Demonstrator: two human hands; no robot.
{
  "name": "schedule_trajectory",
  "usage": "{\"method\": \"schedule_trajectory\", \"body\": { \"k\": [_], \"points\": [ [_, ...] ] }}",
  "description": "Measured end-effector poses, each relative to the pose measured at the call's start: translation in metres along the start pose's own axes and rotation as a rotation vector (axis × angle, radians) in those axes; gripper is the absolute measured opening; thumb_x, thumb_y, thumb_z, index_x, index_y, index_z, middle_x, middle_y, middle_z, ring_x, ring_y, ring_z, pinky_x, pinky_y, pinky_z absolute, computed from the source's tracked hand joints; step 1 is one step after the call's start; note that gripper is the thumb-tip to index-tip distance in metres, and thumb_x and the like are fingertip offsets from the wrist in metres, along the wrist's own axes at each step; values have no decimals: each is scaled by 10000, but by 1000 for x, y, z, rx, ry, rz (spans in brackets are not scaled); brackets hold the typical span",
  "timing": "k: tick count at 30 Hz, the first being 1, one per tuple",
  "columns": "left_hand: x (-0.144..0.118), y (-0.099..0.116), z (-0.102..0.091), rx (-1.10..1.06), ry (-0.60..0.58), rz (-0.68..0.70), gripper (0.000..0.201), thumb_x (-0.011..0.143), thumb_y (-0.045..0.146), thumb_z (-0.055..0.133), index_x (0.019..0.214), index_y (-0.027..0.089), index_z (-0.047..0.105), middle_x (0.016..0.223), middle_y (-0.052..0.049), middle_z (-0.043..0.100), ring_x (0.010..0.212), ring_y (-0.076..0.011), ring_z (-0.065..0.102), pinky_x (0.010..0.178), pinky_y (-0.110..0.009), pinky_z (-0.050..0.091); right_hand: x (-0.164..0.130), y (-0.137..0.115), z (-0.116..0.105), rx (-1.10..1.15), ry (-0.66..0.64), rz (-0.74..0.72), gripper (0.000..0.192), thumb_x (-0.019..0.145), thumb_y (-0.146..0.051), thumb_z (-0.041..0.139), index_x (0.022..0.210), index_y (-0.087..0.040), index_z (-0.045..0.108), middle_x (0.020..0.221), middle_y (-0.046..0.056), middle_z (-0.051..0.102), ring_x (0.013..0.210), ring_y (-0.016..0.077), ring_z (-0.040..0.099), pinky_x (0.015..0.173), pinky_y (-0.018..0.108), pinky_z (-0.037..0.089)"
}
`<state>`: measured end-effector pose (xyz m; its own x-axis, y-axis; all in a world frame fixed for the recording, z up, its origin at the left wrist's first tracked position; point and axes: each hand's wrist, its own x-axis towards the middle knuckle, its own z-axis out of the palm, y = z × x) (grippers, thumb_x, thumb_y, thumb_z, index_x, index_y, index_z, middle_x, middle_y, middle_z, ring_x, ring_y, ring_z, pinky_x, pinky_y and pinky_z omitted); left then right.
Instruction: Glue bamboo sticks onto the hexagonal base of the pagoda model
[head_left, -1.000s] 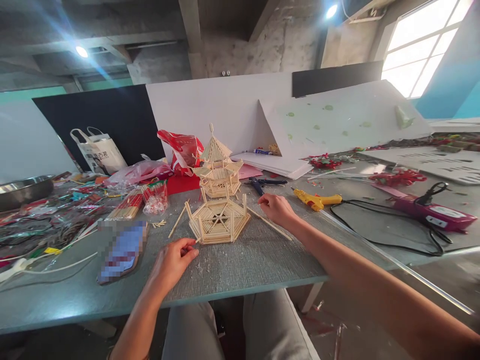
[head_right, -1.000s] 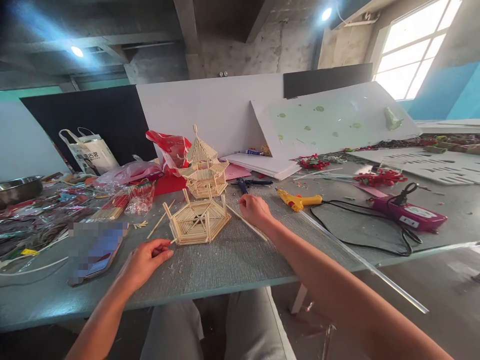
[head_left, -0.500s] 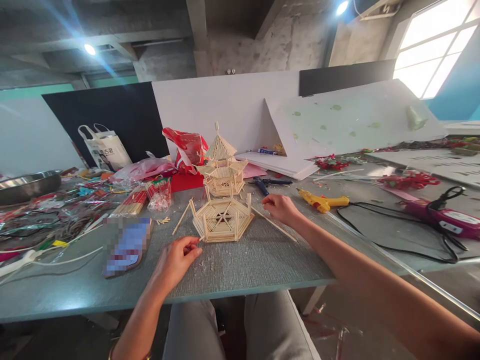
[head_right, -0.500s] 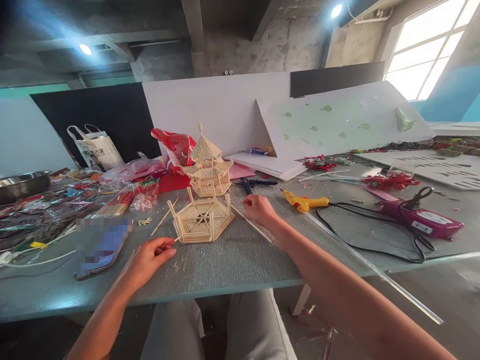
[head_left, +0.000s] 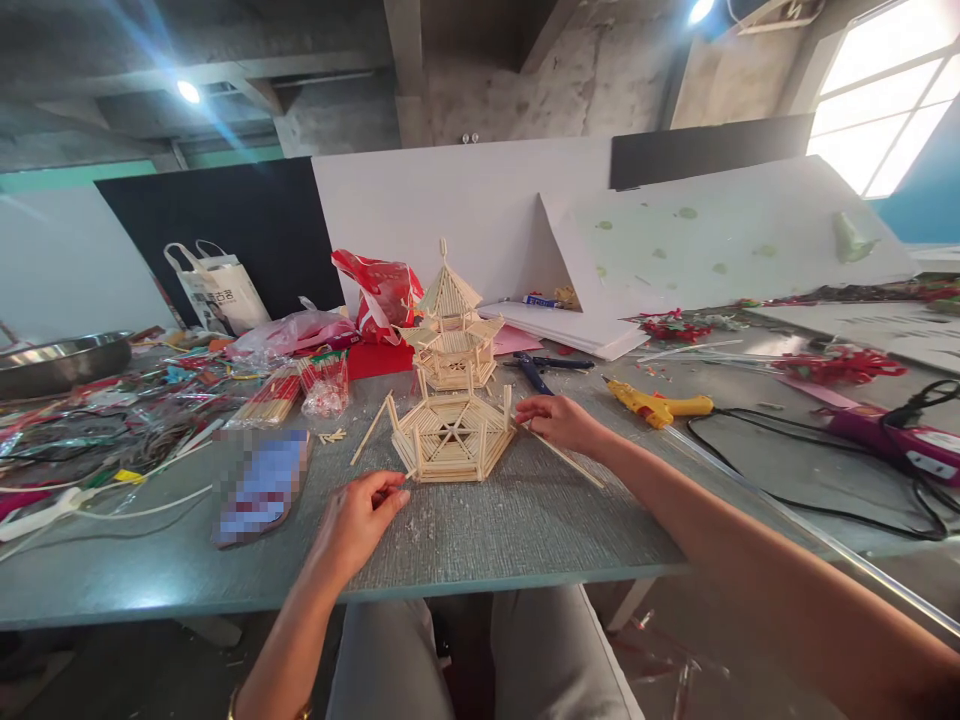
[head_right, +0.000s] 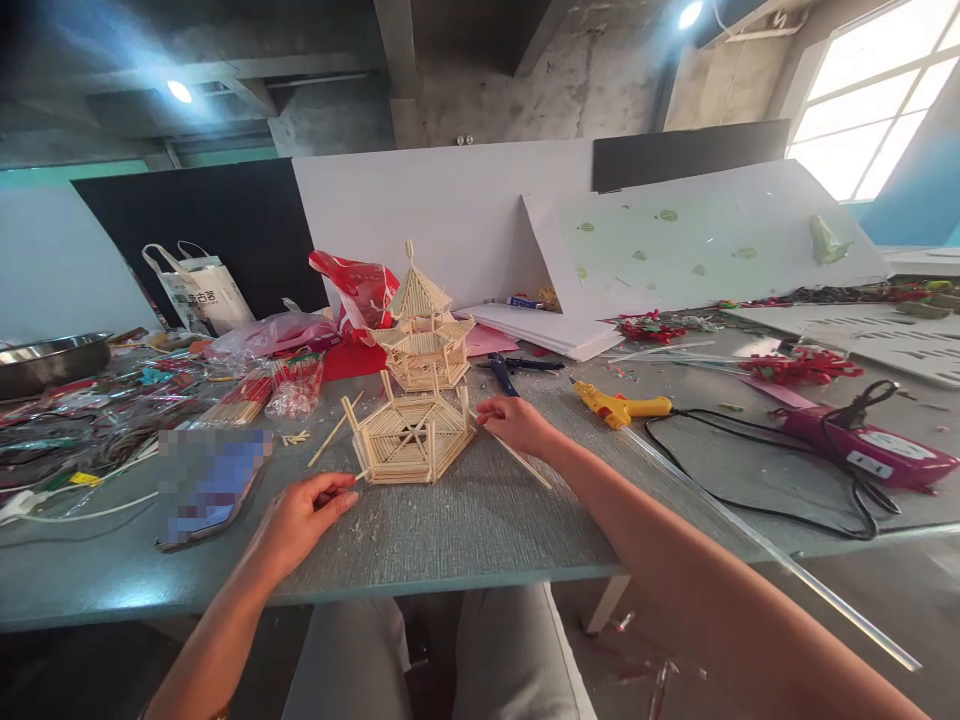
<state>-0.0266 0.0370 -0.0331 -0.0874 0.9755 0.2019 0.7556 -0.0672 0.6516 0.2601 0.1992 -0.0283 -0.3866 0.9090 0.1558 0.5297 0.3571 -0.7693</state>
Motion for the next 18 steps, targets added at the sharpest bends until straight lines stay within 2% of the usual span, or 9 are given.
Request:
{"method": "schedule_trajectory", "body": {
  "k": [6,13,18],
  "points": [
    [-4,1,-1,14,45,42,267,772,345,499,928,184,642,834,-22,688,727,-145,621,686,-247,453,4,6,1,46,-33,-5,377,645,-121,448,992,-153,593,909,18,679,833,150,615,691,236,466],
    [-6,-3,0,6,78,76,246,780,330,504,930,188,638,823,-16,681,723,-133,616,693,-234,450,6,8,2,25,8,-38,365,633,-128,456,961,-170,612,899,9,681,803,144,620,682,233,470],
    [-3,-3,1,0,64,53,255,771,333,509,939,190,637,820,-18,679,715,-138,617,690,-247,452,6,5,1,23,55,0,383,624,-133,474,985,-146,601,900,31,679,761,145,615,626,225,465]
  ]
}}
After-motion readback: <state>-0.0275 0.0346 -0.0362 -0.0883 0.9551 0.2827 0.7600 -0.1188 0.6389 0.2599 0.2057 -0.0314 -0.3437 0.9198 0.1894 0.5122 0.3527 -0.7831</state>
